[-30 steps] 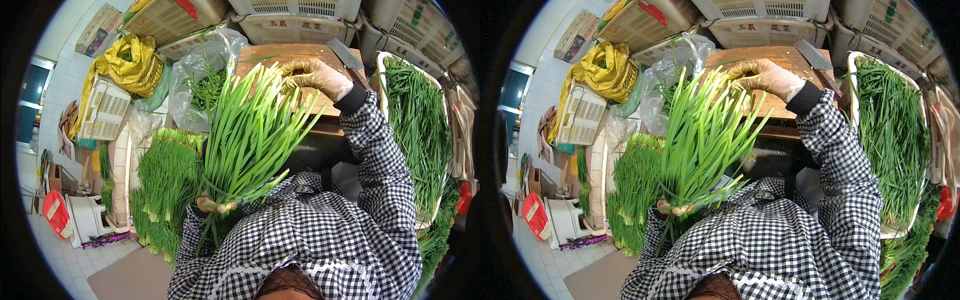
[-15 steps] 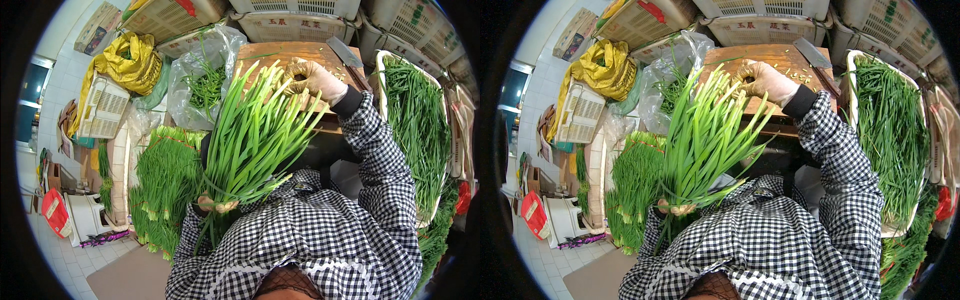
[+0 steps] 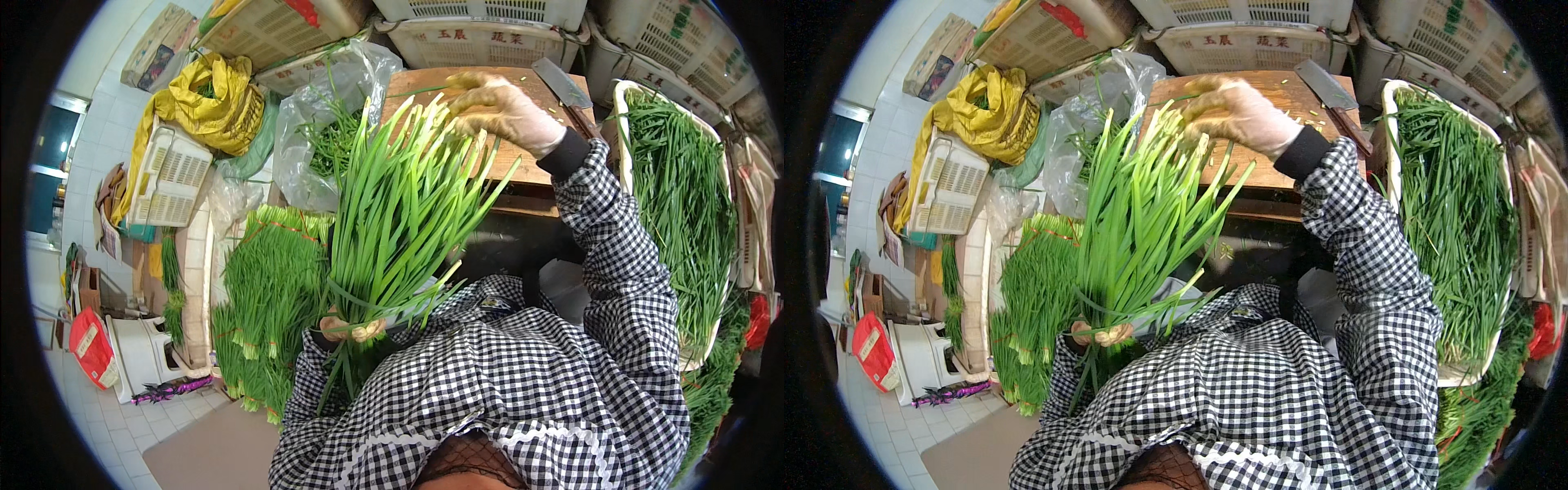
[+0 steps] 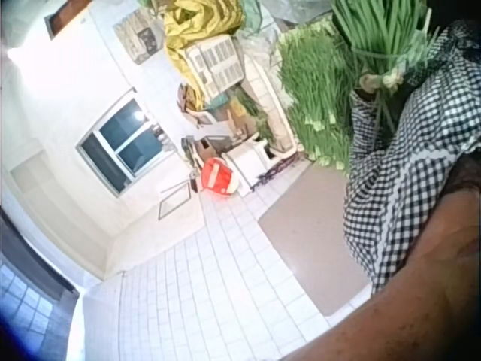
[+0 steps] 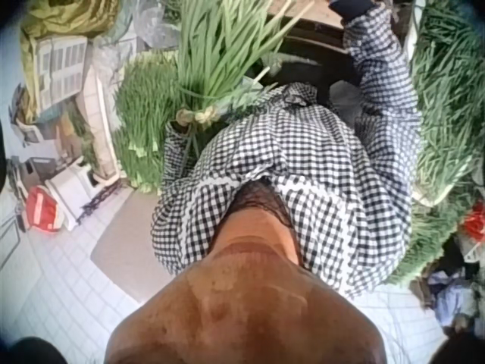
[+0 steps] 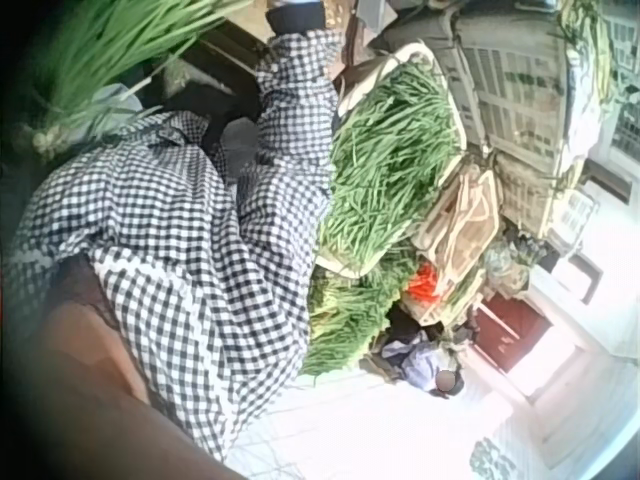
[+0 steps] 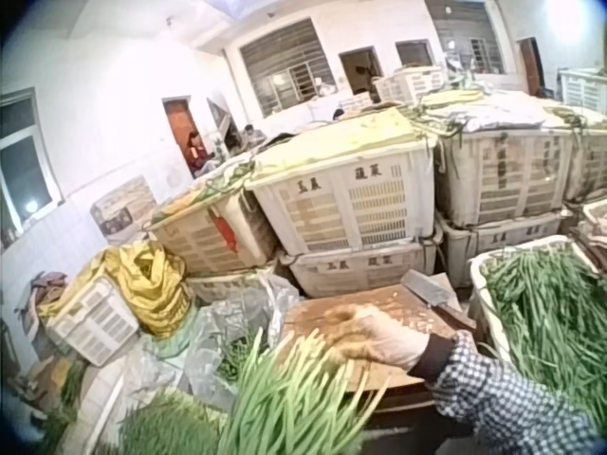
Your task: The person trims the ends of green onions using a knife on a wooden cutting board, then bundles them with rubber bands and places them into a white basket. The person repeats this process for multiple bunches of green onions.
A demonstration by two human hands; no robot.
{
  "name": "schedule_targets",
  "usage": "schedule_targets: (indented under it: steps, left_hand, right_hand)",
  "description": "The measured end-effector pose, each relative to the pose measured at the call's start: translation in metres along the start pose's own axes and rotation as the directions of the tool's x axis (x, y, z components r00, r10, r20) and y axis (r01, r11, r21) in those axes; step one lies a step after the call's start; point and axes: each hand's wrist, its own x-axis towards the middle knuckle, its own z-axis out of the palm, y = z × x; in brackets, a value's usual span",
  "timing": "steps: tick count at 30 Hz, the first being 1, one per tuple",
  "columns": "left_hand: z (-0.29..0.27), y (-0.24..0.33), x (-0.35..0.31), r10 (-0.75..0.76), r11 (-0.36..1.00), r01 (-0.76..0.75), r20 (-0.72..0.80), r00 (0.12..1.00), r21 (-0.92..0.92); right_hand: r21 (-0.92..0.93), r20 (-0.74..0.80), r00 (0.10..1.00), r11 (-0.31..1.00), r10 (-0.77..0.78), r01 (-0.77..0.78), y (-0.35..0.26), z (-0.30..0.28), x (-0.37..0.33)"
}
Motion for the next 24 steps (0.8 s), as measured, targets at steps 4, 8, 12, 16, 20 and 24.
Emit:
schedule_targets:
  steps: [4, 8, 12, 16, 20, 24]
  left_hand:
    - [0.005, 0.0, 0.0, 0.003, 1.0, -0.003, -0.001, 1.0, 0.011]
    - [0.001, 0.002, -0.001, -0.006, 1.0, 0.006, -0.006, 1.0, 0.0]
    - [-0.003, 0.001, -0.001, -0.015, 1.0, 0.015, -0.007, 1.0, -0.007]
    - [-0.002, 0.006, 0.004, -0.032, 0.999, 0.032, -0.001, 0.999, -0.002]
    - [-0.002, 0.007, 0.003, -0.029, 1.0, 0.029, -0.008, 1.0, 0.006]
    - [0.0, 0.007, 0.002, -0.034, 0.999, 0.034, -0.013, 0.999, 0.005]
  right_hand:
    - [0.437, 0.124, 0.992, 0.897, 0.012, -0.065, 0.003, 0.015, 0.009]
    - [0.664, 0.075, 0.951, 0.697, 0.299, -0.271, -0.008, 0.026, 0.0]
    - [0.828, -0.149, 0.876, 0.543, 0.458, -0.142, 0.001, 0.031, -0.007]
    - [0.772, -0.137, 0.914, 0.619, 0.382, -0.142, 0.033, 0.014, -0.01]
    - [0.352, -0.072, 0.985, 0.928, 0.155, -0.121, 0.013, 0.01, 0.003]
    - [0.569, 0.125, 0.956, 0.769, 0.267, -0.289, -0.005, 0.014, 0.012]
